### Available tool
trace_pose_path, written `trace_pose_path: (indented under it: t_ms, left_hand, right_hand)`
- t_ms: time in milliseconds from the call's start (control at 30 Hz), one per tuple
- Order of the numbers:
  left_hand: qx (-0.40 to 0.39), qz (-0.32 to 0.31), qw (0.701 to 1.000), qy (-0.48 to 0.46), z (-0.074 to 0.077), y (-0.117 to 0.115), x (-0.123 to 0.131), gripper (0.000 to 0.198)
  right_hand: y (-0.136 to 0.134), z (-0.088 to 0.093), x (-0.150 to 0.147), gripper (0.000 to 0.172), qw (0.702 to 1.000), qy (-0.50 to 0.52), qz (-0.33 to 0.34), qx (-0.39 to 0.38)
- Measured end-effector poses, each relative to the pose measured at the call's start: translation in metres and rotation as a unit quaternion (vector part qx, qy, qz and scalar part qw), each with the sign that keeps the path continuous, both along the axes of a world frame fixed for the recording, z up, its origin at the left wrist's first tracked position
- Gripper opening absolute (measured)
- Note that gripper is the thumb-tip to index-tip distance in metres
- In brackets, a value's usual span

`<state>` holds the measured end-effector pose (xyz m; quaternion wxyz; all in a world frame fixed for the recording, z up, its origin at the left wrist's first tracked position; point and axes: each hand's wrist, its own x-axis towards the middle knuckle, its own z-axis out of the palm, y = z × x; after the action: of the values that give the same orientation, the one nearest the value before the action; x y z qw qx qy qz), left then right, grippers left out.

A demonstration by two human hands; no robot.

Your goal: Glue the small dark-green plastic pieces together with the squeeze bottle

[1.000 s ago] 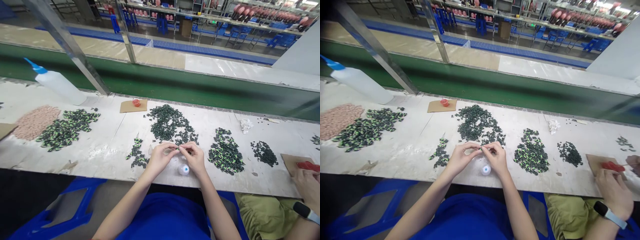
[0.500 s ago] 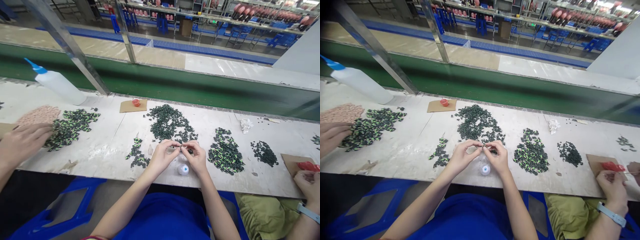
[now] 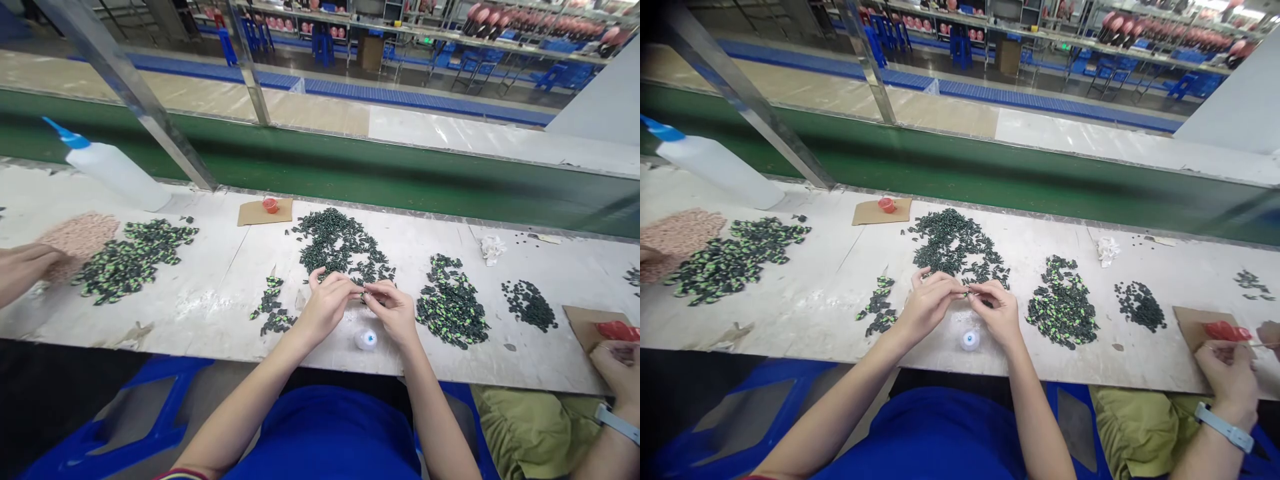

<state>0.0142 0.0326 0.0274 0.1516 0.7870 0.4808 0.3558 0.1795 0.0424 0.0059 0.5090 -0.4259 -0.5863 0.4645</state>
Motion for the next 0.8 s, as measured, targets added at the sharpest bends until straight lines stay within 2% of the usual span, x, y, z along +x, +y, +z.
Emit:
trace_pose_path:
  t_ms: [133,267,600,700,800]
  left_hand:
    - [0.029,-0.02,0.999,0.009,0.002,0.0,0.004,0.03]
    - [0.044,-0.03,0.998,0.012,0.002,0.002,0.007,0.031]
    - [0.062,-0.034,0.998,-0.003,-0.004,0.001,0.012,0.029]
    - [0.039,-0.039,0.998,-0.005,-0.005,0.001,0.014,0.024]
    - [-0.007,-0.056,0.998,0.02,-0.004,0.002,0.009,0.026]
  right_hand:
    - [-0.002,-0.004,-0.002,0.021,0.999,0.038,-0.024,-0.01]
    - [-0.003,-0.005,-0.003,0.022,0.999,0.031,-0.037,-0.007]
    - [-0.002,-0.004,-0.001,0.014,0.998,0.02,-0.044,0.045]
    - [0.0,0.0,0.003,0.008,0.997,-0.013,-0.038,0.058]
    - [-0.001,0.005,0.017,0.008,0.99,-0.106,-0.071,0.056]
